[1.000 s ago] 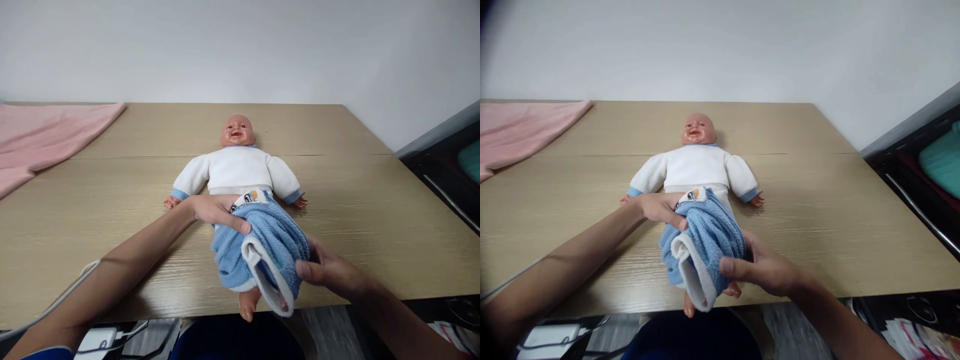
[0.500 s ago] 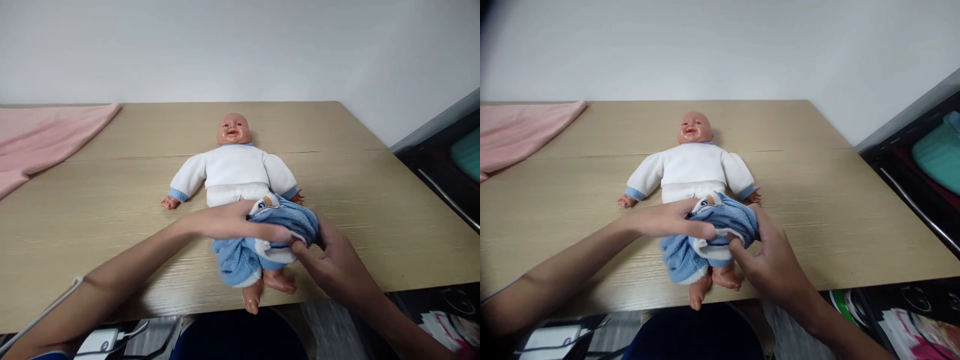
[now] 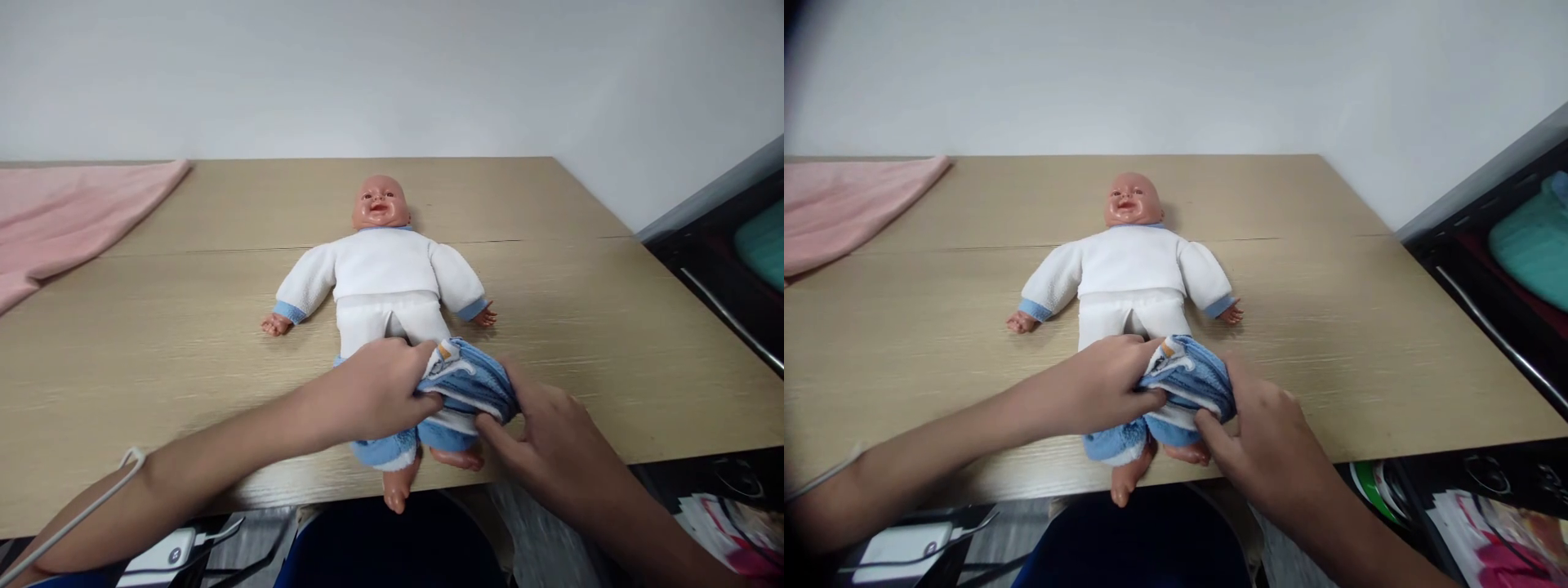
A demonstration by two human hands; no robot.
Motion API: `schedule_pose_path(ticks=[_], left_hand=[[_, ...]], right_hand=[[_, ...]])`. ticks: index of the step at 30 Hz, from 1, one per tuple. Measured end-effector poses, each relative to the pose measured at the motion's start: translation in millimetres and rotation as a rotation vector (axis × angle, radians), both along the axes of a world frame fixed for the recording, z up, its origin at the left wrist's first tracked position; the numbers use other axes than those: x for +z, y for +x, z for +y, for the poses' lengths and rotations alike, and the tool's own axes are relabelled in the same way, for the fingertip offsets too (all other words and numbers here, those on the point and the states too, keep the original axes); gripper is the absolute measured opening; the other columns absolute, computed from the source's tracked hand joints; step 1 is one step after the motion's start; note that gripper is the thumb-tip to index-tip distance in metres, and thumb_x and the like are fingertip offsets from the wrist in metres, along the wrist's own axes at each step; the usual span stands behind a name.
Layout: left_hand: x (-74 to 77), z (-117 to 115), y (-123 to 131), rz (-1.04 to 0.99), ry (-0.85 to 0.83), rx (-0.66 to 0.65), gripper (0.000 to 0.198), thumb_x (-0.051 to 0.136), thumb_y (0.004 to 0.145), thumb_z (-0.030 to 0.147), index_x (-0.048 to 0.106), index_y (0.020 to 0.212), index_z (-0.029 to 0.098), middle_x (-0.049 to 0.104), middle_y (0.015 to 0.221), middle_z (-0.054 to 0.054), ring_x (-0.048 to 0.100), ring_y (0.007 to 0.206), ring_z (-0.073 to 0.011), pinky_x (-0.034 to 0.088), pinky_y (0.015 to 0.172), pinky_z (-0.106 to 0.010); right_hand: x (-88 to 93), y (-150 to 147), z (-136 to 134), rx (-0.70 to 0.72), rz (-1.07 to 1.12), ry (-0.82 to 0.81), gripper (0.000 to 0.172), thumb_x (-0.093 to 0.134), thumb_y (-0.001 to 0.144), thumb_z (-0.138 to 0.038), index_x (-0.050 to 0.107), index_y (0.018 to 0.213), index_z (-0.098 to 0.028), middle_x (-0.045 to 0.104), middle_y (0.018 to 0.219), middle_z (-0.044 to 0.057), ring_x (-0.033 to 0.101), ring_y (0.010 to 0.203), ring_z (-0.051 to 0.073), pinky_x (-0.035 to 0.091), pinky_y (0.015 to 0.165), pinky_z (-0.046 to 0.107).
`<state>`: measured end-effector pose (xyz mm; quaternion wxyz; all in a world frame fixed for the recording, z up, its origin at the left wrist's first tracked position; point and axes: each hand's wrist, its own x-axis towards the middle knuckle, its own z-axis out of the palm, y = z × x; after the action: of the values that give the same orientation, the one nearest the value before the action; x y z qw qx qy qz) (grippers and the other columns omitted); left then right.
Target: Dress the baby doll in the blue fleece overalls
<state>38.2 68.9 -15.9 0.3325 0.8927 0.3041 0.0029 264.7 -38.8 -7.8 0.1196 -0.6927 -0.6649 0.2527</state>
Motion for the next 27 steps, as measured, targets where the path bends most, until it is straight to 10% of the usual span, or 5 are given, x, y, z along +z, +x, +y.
schedule_pose_path(ticks=[10, 18, 27], left_hand=[[-2.2, -9.9, 4.2, 0.134, 0.097, -0.085, 0.041, 0.073, 0.093, 0.030, 0.056, 0.128, 0.016, 0.075, 0.112, -0.014, 0.072, 0.110, -0.0360, 0.057, 0.086, -0.045], [-12.9, -9.9, 3.8, 0.034, 0.086, -0.126, 0.045, 0.077, 0.092, 0.025, 0.050, 0.128, 0.019, 0.073, 0.122, -0.010, 0.068, 0.117, -0.0308, 0.055, 0.097, -0.044], [-17.9, -7.7, 2.1, -0.023, -0.035, -0.079, 0.052, 0.072, 0.092, 0.028, 0.044, 0.135, 0.022, 0.076, 0.115, -0.010, 0.073, 0.103, -0.0330, 0.052, 0.089, -0.044]], right_hand=[[-15.0, -19.4, -38.2, 0.001, 0.238, -0.049, 0.013, 0.058, 0.095, -0.031, 0.067, 0.105, -0.028, 0.079, 0.082, -0.002, 0.075, 0.068, 0.023, 0.053, 0.062, 0.034], [-54.6, -27.6, -64.4, -0.033, -0.104, 0.544, 0.027, 0.064, 0.095, -0.026, 0.068, 0.121, -0.024, 0.073, 0.120, 0.013, 0.071, 0.108, 0.036, 0.061, 0.090, 0.051], [-82.1, -24.4, -73.3, -0.238, 0.310, 0.326, 0.042, 0.063, 0.096, -0.028, 0.064, 0.137, -0.030, 0.074, 0.133, 0.008, 0.077, 0.117, 0.030, 0.065, 0.100, 0.043]])
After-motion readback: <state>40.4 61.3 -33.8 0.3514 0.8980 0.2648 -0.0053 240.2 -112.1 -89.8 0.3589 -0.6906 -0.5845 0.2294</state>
